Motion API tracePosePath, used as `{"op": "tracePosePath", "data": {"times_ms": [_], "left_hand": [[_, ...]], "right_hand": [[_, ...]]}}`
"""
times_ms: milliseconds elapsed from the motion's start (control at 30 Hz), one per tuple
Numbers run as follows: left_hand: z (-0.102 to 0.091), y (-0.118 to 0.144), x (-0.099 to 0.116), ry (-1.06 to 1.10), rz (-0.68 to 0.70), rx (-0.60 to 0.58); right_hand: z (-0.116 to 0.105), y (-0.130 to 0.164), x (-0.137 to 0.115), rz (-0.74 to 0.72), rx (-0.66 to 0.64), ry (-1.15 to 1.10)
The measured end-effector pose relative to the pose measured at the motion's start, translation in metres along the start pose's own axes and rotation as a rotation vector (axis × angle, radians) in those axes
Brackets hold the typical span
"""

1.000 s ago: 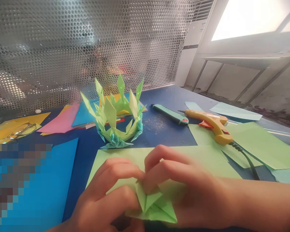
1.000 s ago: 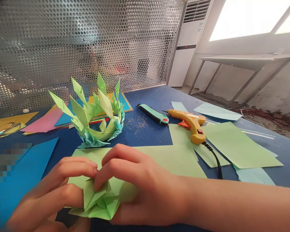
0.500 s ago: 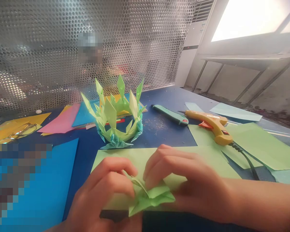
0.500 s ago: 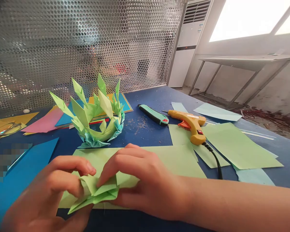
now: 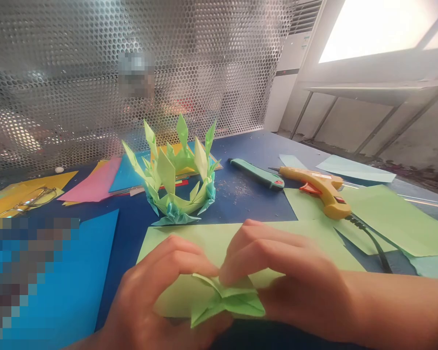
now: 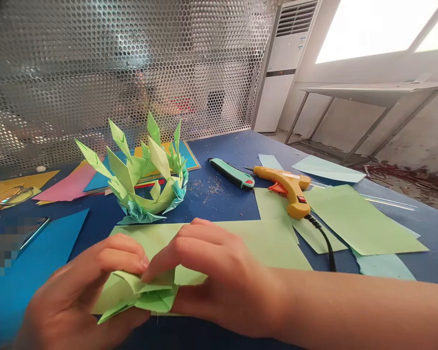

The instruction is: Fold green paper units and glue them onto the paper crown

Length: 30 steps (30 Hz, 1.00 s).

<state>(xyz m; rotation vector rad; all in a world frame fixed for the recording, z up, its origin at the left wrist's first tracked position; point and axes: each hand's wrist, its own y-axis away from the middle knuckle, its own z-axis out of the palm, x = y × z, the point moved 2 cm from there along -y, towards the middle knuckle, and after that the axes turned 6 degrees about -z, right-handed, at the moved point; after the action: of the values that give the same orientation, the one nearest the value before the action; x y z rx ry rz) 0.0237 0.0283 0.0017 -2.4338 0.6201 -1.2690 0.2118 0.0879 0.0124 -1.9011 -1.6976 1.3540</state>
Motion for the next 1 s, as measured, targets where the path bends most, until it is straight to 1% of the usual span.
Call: {"op": "tracePosePath", "data": {"times_ms": [100, 233, 300, 433, 533, 600, 700, 767, 900, 1000], "left_hand": [[-0.002, 0.000, 0.001, 0.021, 0.016, -0.003], [-0.004, 0.001, 0.003, 0.008, 0.020, 0.066], [-0.005, 0.002, 0.002, 0.002, 0.018, 0.078], [-0.007, 0.004, -0.001, 0.019, 0.015, 0.057], [-0.007, 0.003, -0.003, 0.056, 0.013, 0.017], [-0.007, 0.003, -0.003, 0.095, 0.042, -0.026], [-0.006, 0.003, -0.001, 0.127, 0.086, -0.056], [-0.003, 0.002, 0.002, 0.131, 0.094, -0.031], [0.004, -0.007, 0.009, 0.103, 0.060, 0.090], [0.006, -0.018, 0.015, 0.094, 0.062, 0.110]], "right_hand": [[0.000, -0.001, 0.000, 0.000, 0.005, -0.057], [0.001, -0.003, 0.000, -0.030, -0.027, -0.117], [0.001, -0.003, 0.000, -0.055, -0.038, -0.169], [0.000, -0.002, -0.001, -0.056, -0.031, -0.237], [0.000, -0.003, -0.003, -0.094, -0.045, -0.196], [0.000, -0.004, -0.003, -0.106, -0.064, -0.167], [-0.002, -0.005, -0.003, -0.091, -0.040, -0.142], [-0.004, -0.007, -0.004, -0.084, -0.032, -0.142], [-0.007, -0.007, -0.004, -0.042, -0.062, -0.145], [-0.007, -0.005, -0.003, -0.009, -0.049, -0.138]]}}
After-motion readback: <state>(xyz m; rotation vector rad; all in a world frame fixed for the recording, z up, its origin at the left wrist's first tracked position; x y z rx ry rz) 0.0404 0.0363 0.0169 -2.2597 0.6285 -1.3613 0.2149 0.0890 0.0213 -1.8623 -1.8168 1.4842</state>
